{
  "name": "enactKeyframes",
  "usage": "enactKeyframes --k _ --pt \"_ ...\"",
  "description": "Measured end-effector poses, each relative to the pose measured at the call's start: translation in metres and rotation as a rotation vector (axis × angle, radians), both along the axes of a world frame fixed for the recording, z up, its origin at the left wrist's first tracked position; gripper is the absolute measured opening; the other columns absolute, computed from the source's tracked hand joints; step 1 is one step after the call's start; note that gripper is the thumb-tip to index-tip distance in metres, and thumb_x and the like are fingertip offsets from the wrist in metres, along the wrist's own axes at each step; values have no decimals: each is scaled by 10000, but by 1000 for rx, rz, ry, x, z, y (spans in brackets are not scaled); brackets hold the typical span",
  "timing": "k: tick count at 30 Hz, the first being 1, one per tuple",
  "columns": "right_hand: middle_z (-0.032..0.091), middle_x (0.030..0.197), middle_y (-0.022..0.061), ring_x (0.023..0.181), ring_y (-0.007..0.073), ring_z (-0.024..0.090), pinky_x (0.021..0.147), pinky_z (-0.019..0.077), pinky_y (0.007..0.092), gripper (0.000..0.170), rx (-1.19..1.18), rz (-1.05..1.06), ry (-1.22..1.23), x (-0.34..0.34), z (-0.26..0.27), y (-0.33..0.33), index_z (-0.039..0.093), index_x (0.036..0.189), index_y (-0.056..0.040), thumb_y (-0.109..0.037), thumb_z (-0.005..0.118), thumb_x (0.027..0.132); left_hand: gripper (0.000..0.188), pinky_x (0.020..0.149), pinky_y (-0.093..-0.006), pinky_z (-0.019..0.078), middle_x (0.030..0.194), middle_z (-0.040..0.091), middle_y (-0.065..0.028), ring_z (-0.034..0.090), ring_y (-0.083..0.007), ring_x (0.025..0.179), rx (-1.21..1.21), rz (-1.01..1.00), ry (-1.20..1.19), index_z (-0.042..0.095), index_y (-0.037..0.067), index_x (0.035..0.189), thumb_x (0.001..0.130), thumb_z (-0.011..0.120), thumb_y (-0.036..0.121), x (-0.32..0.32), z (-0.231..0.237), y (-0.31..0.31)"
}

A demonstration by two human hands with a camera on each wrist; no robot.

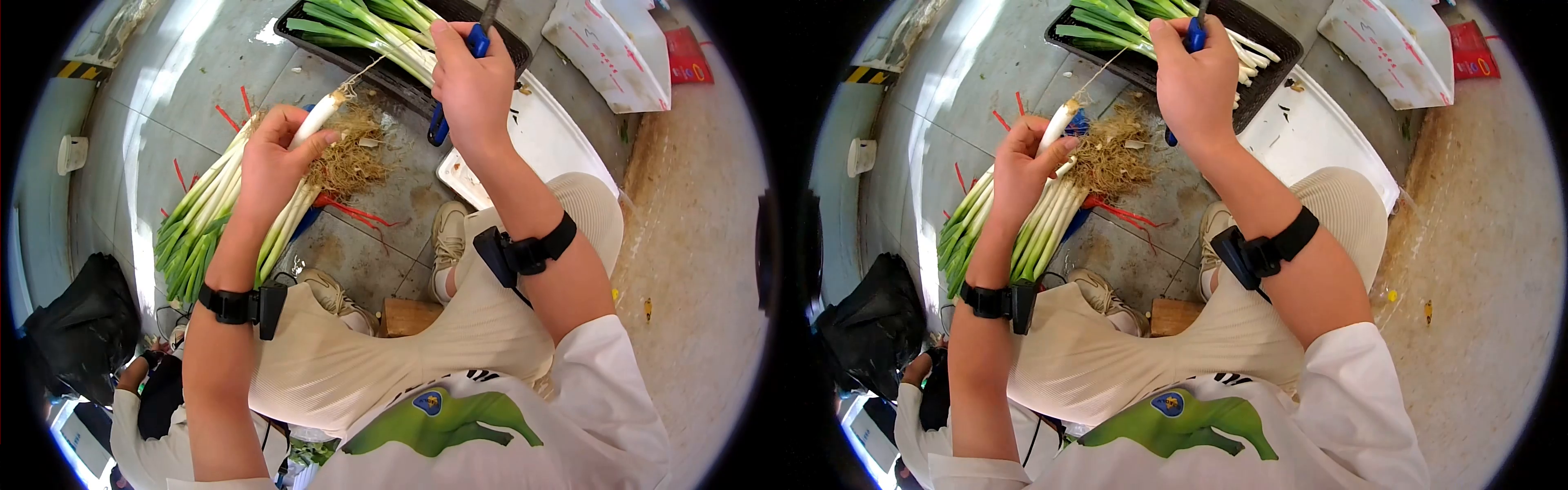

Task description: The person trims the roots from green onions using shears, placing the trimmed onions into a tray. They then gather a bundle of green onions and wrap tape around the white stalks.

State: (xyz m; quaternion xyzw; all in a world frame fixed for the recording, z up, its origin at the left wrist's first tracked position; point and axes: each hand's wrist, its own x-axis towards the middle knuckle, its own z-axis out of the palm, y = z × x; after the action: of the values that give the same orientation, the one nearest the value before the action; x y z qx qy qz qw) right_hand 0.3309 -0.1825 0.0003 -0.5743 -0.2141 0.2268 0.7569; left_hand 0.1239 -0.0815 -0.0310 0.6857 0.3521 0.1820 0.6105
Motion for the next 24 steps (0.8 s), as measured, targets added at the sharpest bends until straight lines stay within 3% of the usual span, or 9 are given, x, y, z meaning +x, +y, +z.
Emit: enactKeyframes --k 3,5,6,8,9,13,18,20,24 --pt "438 635 -52 489 20 356 430 276 217 226 -108 32 -8 3 -9 1 567 1042 -31 -173 697 924 195 615 -218 457 873 659 -10 567 -47 719 32 -9 -15 619 36 982 874 772 92 1 -1 -1" --pt "526 679 -37 500 27 401 423 306 219 382 -203 42 -104 -1 -12 1 555 1219 -14 -153 714 900 197 607 -215 455 860 658 8 556 -39 707 60 16 92 664 33 994 885 772 156 1 1 1" --pt "526 679 -37 500 27 401 423 306 219 382 -204 40 -102 -2 -14 1 555 1219 -14 -153 714 900 197 607 -215 455 860 658 8 556 -39 707 58 13 94 664 33 994 885 772 156 1 1 2" --pt "614 815 13 695 81 593 646 492 248 650 -242 88 -267 -2 -19 0 450 1389 37 -180 744 851 235 599 -215 455 837 651 23 549 -37 692 42 51 95 683 38 1001 899 762 235 1 2 3" --pt "674 879 44 712 90 610 671 506 255 681 -309 153 -213 -1 -16 -1 431 1410 55 -141 729 829 235 599 -215 455 837 651 23 549 -37 692 41 47 97 683 38 1001 899 762 235 1 2 3" --pt "743 1020 76 720 106 634 689 521 268 664 -367 262 -248 -15 -31 0 460 1391 39 -94 685 781 256 600 -217 460 827 644 27 546 -42 689 -3 20 30 688 52 1012 912 745 280 2 1 5" --pt "749 937 53 725 105 642 695 517 268 540 -332 406 -183 -20 -20 0 562 1288 13 -150 709 795 252 614 -218 466 840 638 23 560 -53 719 18 0 30 682 49 1014 913 745 270 -1 4 10" --pt "751 968 17 837 63 639 768 497 230 488 -401 485 -179 -20 -4 -2 580 1294 -12 -139 738 850 275 625 -226 480 852 629 9 578 -65 739 152 -3 32 654 29 1062 887 776 203 -3 5 11" --pt "748 954 9 777 55 617 700 480 219 478 -318 513 -187 -24 -7 -2 596 1274 -21 -158 751 843 320 635 -229 487 853 618 -22 591 -81 751 129 125 -119 586 0 1037 833 816 90 4 15 3"
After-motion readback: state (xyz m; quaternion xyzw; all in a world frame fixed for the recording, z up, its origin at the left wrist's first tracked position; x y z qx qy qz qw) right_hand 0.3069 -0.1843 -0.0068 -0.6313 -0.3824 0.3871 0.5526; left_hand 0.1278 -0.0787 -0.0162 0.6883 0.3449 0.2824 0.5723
